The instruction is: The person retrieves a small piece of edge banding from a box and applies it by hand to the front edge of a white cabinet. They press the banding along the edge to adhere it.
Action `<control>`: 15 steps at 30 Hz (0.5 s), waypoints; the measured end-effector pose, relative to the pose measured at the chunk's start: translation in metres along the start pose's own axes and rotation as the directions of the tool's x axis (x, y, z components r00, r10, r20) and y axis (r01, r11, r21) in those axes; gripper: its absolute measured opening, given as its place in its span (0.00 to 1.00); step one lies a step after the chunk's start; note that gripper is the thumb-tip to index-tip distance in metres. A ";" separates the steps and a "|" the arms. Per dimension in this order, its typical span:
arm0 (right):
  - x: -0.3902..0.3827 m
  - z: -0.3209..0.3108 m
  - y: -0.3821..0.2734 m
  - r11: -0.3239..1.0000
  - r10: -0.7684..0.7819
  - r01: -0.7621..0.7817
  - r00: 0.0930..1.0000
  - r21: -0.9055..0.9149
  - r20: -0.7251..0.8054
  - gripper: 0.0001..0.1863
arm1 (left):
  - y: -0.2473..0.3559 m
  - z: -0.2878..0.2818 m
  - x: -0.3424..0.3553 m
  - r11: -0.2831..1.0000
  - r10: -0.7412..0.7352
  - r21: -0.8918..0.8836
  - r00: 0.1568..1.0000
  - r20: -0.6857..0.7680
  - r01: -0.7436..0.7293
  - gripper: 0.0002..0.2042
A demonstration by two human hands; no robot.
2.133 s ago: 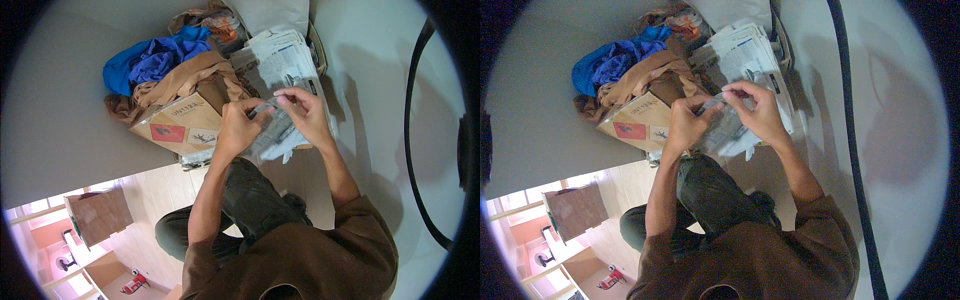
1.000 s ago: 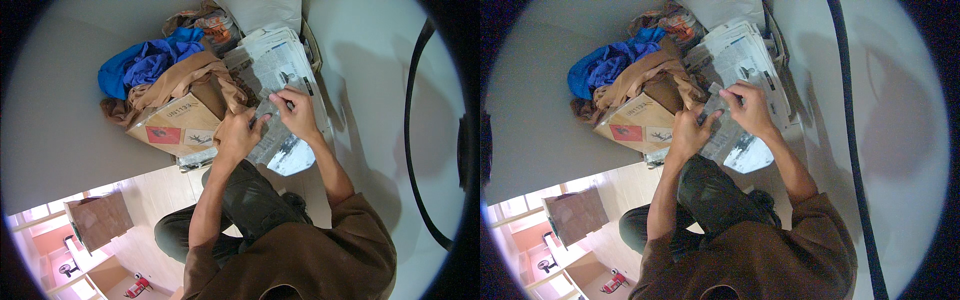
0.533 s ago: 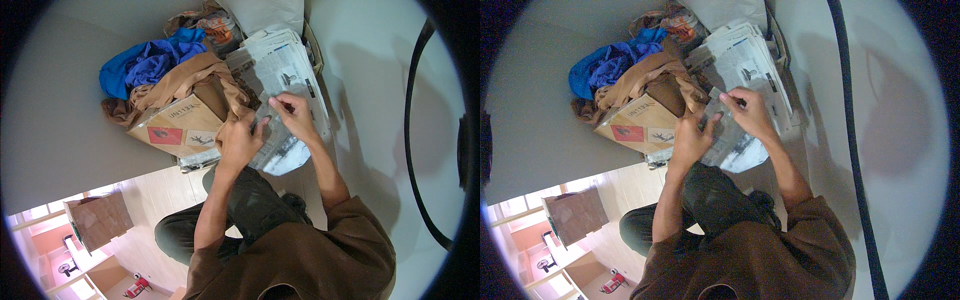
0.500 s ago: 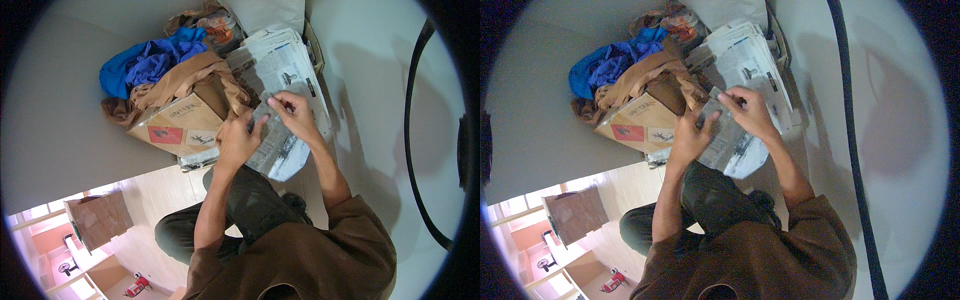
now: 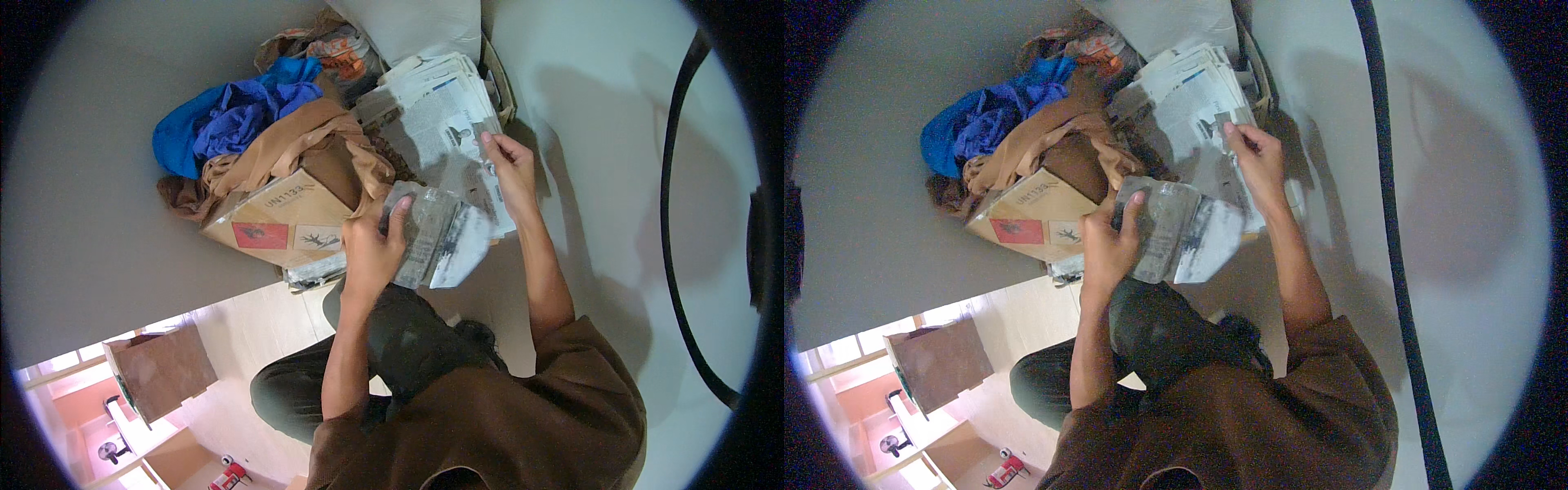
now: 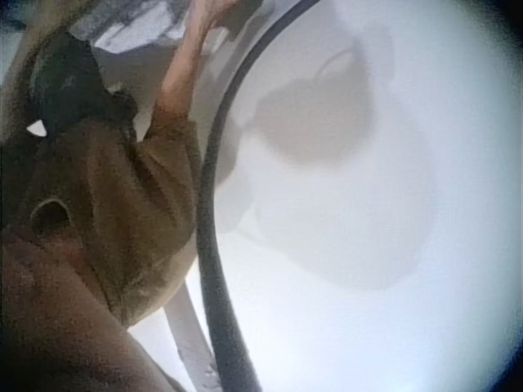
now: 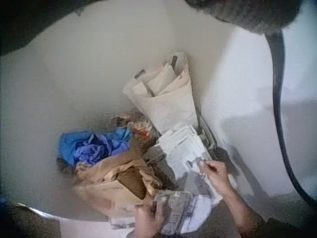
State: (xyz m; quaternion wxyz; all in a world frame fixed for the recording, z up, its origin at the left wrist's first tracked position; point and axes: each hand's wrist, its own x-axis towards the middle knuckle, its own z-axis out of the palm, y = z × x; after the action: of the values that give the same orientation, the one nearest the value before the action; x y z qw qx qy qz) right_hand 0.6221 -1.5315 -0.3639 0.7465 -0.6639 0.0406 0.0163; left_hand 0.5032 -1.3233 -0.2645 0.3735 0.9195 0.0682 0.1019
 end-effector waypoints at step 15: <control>-0.044 0.067 -0.075 0.872 -0.482 0.458 0.747 0.170 0.458 0.11 | 0.010 -0.036 -0.003 0.779 -0.225 -0.603 0.974 -0.011 0.173 0.16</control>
State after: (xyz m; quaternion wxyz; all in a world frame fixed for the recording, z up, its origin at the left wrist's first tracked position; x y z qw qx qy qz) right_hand 0.5870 -1.4722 -0.2783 0.7273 -0.6089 -0.3165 -0.0065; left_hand 0.4918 -1.3065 -0.2329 0.6499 0.7370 0.1448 0.1158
